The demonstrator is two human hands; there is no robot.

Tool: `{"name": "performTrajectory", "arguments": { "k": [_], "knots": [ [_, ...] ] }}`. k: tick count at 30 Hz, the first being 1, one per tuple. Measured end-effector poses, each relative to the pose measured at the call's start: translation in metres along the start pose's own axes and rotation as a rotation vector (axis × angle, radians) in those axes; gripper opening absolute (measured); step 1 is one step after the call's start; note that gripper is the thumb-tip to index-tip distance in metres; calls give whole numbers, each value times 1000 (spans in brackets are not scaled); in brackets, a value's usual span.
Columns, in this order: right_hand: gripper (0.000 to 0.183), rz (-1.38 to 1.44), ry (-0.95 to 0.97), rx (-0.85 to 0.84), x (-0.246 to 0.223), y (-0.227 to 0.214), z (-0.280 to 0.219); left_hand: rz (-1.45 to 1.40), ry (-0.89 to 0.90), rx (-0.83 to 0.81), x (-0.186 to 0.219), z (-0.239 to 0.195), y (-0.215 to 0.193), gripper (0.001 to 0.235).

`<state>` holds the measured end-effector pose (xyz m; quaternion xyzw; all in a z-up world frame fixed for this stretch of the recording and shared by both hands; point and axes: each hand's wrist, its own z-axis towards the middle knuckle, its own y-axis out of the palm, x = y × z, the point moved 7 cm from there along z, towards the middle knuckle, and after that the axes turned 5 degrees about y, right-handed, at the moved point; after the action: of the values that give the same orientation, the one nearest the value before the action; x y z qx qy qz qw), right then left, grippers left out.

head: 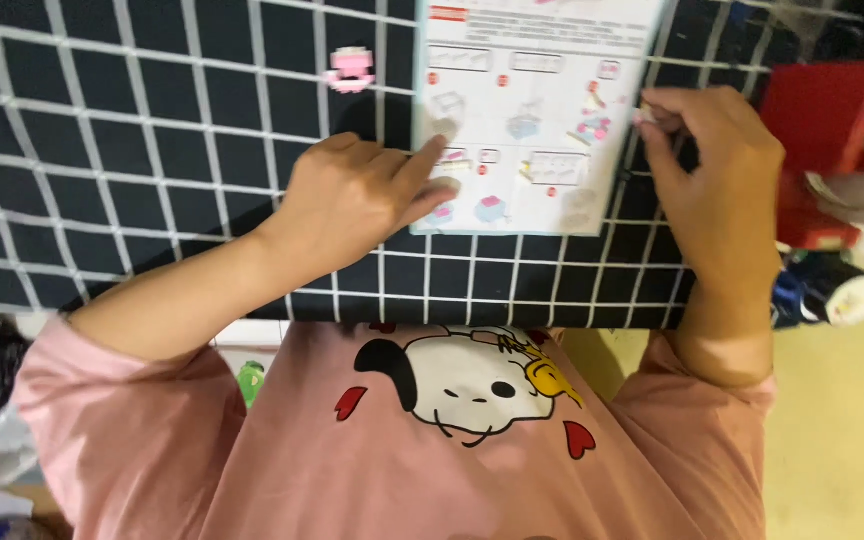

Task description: Assembling a miniature character figure from small plastic building blocks while following a printed instruction manual.

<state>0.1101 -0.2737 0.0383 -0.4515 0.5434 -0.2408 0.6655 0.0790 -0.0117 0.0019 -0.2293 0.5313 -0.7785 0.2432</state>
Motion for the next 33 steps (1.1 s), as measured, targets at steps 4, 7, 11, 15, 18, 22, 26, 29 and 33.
{"name": "performTrajectory", "arguments": {
  "k": [4,7,11,15,18,22,26,29,33],
  "knots": [
    [24,12,34,6,6,-3,0,34,22,28,1,-1,2,39],
    [35,40,29,31,2,-8,0,66,37,42,2,-1,3,34],
    [27,257,69,9,-9,-12,2,-121,52,142,4,4,-9,26],
    [24,697,207,-172,-4,7,-3,-711,22,228,5,10,-15,27],
    [23,800,223,-354,-22,29,-5,-1138,-100,296,11,16,-13,31],
    [21,1056,241,-432,-47,55,-16,-1265,-179,396,28,16,-17,21],
    [14,1109,225,-508,-56,65,-18,-1335,-181,366,33,13,-18,14],
    [17,1108,180,-452,-57,65,-15,-1377,-219,372,27,15,-18,12],
    [15,928,161,-335,-55,58,-19,-1488,-317,350,21,14,-13,9]
  ]
}}
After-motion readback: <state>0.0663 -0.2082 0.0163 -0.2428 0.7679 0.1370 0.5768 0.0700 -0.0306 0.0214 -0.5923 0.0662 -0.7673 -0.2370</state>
